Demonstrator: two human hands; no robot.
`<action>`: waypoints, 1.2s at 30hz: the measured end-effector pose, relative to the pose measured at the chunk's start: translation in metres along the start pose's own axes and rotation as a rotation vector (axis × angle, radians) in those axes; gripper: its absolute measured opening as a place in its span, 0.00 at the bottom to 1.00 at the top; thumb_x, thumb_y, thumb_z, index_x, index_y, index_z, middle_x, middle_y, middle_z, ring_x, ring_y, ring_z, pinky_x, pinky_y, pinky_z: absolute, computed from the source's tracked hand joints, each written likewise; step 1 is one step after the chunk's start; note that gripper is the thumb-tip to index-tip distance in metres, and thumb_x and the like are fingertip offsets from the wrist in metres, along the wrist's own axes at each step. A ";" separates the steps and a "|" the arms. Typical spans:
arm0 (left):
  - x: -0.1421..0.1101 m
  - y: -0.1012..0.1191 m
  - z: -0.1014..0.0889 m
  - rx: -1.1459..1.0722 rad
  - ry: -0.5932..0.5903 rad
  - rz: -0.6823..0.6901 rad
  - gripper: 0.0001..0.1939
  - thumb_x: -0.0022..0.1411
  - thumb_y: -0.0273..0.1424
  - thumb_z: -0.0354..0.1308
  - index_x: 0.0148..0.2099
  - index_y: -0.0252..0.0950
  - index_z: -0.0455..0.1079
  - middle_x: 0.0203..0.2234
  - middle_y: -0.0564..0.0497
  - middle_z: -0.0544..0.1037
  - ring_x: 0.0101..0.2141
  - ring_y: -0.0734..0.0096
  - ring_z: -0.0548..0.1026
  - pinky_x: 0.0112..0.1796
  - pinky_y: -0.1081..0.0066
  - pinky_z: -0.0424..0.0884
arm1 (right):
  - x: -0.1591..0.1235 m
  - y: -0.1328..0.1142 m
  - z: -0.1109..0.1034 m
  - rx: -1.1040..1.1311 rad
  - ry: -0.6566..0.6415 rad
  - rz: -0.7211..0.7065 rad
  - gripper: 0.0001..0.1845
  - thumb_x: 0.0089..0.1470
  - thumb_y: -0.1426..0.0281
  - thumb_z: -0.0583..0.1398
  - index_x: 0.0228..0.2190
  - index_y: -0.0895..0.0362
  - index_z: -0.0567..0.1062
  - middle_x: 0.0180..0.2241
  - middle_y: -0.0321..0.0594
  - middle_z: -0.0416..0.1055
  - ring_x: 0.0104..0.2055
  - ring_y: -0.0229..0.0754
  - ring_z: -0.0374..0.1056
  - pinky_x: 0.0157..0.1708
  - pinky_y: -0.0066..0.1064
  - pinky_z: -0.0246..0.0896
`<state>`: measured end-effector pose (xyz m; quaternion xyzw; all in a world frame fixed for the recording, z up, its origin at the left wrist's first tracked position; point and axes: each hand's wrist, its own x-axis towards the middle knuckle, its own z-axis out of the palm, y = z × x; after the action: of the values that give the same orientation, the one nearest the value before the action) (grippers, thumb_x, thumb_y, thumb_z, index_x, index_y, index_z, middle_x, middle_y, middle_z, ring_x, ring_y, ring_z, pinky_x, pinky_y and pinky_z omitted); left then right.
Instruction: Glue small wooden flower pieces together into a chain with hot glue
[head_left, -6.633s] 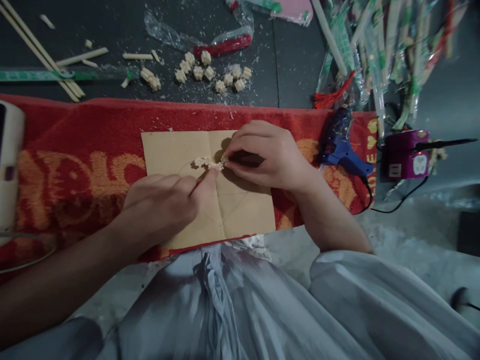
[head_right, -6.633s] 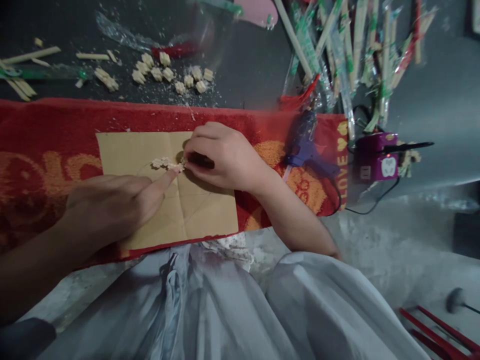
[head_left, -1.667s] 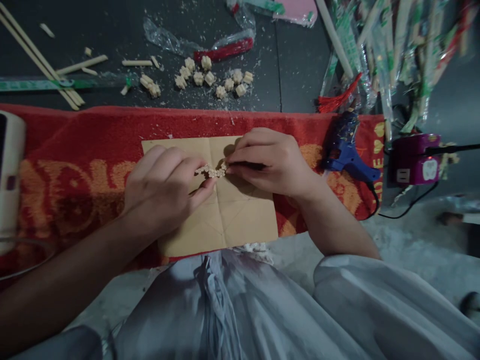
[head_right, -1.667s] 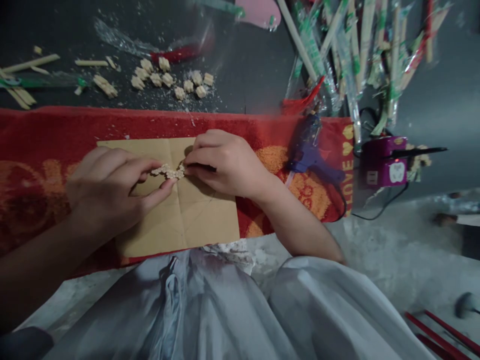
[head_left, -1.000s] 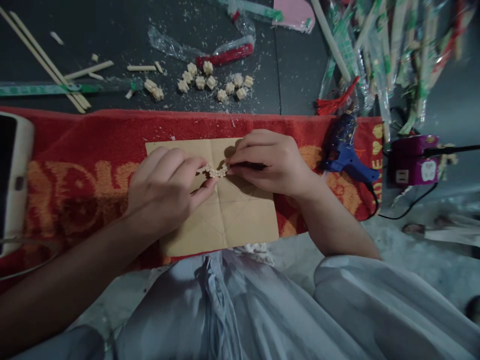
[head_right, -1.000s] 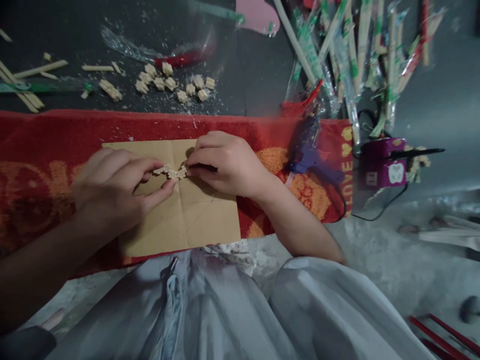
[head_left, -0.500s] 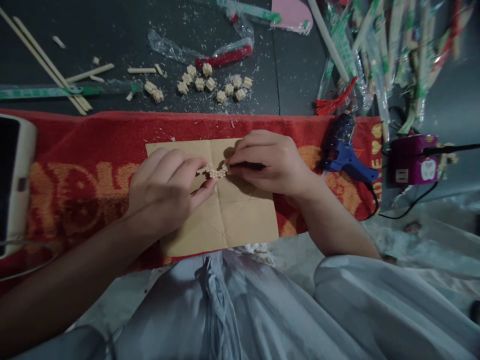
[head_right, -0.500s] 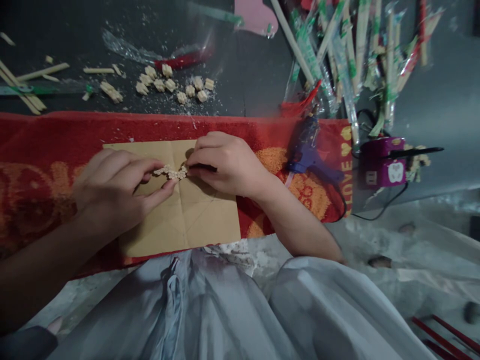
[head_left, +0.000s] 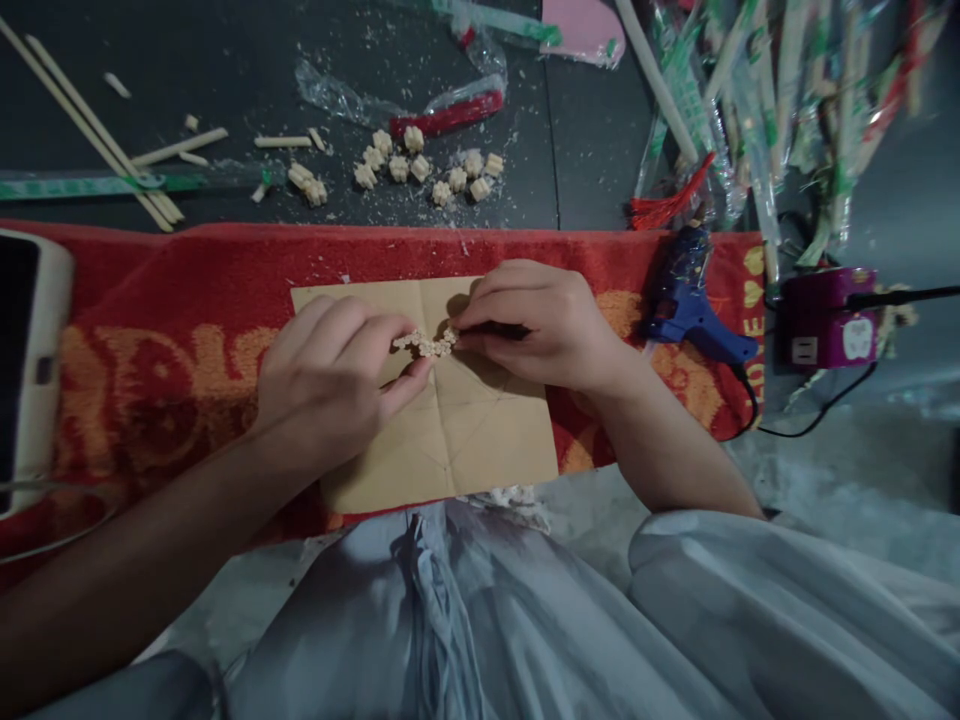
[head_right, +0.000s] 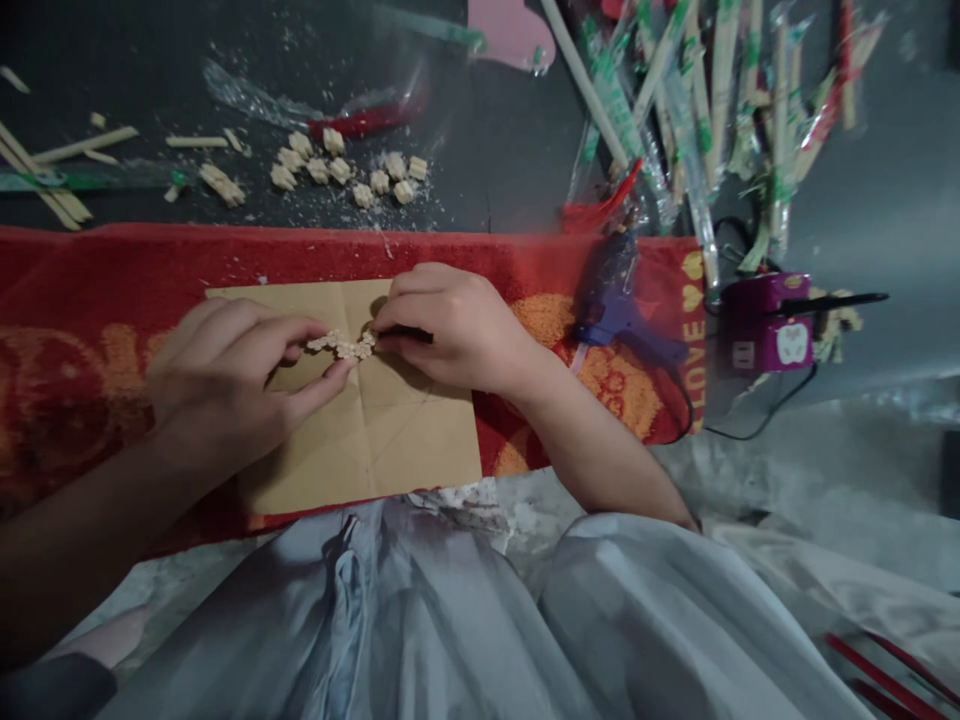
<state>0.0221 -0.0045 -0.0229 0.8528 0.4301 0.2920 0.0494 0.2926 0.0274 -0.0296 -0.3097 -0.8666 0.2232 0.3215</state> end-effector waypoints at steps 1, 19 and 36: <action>0.000 0.000 0.000 -0.010 0.000 -0.013 0.04 0.80 0.38 0.66 0.50 0.46 0.79 0.36 0.50 0.84 0.39 0.56 0.83 0.40 0.57 0.78 | 0.000 0.000 0.000 0.004 0.001 -0.001 0.09 0.76 0.70 0.64 0.43 0.56 0.86 0.39 0.40 0.83 0.41 0.40 0.77 0.44 0.34 0.74; 0.002 -0.002 0.001 -0.137 -0.013 -0.098 0.04 0.77 0.38 0.70 0.49 0.46 0.80 0.34 0.54 0.83 0.39 0.60 0.82 0.42 0.61 0.79 | 0.002 -0.004 -0.005 0.046 -0.020 0.016 0.07 0.74 0.69 0.67 0.45 0.57 0.87 0.41 0.41 0.84 0.42 0.41 0.78 0.45 0.34 0.73; 0.006 -0.005 -0.007 -0.191 -0.115 -0.155 0.02 0.77 0.40 0.69 0.49 0.51 0.81 0.35 0.54 0.83 0.40 0.58 0.84 0.44 0.56 0.83 | 0.003 -0.005 -0.007 0.049 -0.014 0.009 0.08 0.75 0.69 0.67 0.45 0.58 0.87 0.40 0.40 0.85 0.41 0.39 0.78 0.44 0.31 0.73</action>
<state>0.0175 0.0021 -0.0167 0.8236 0.4615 0.2778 0.1776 0.2931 0.0273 -0.0207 -0.3043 -0.8616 0.2478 0.3220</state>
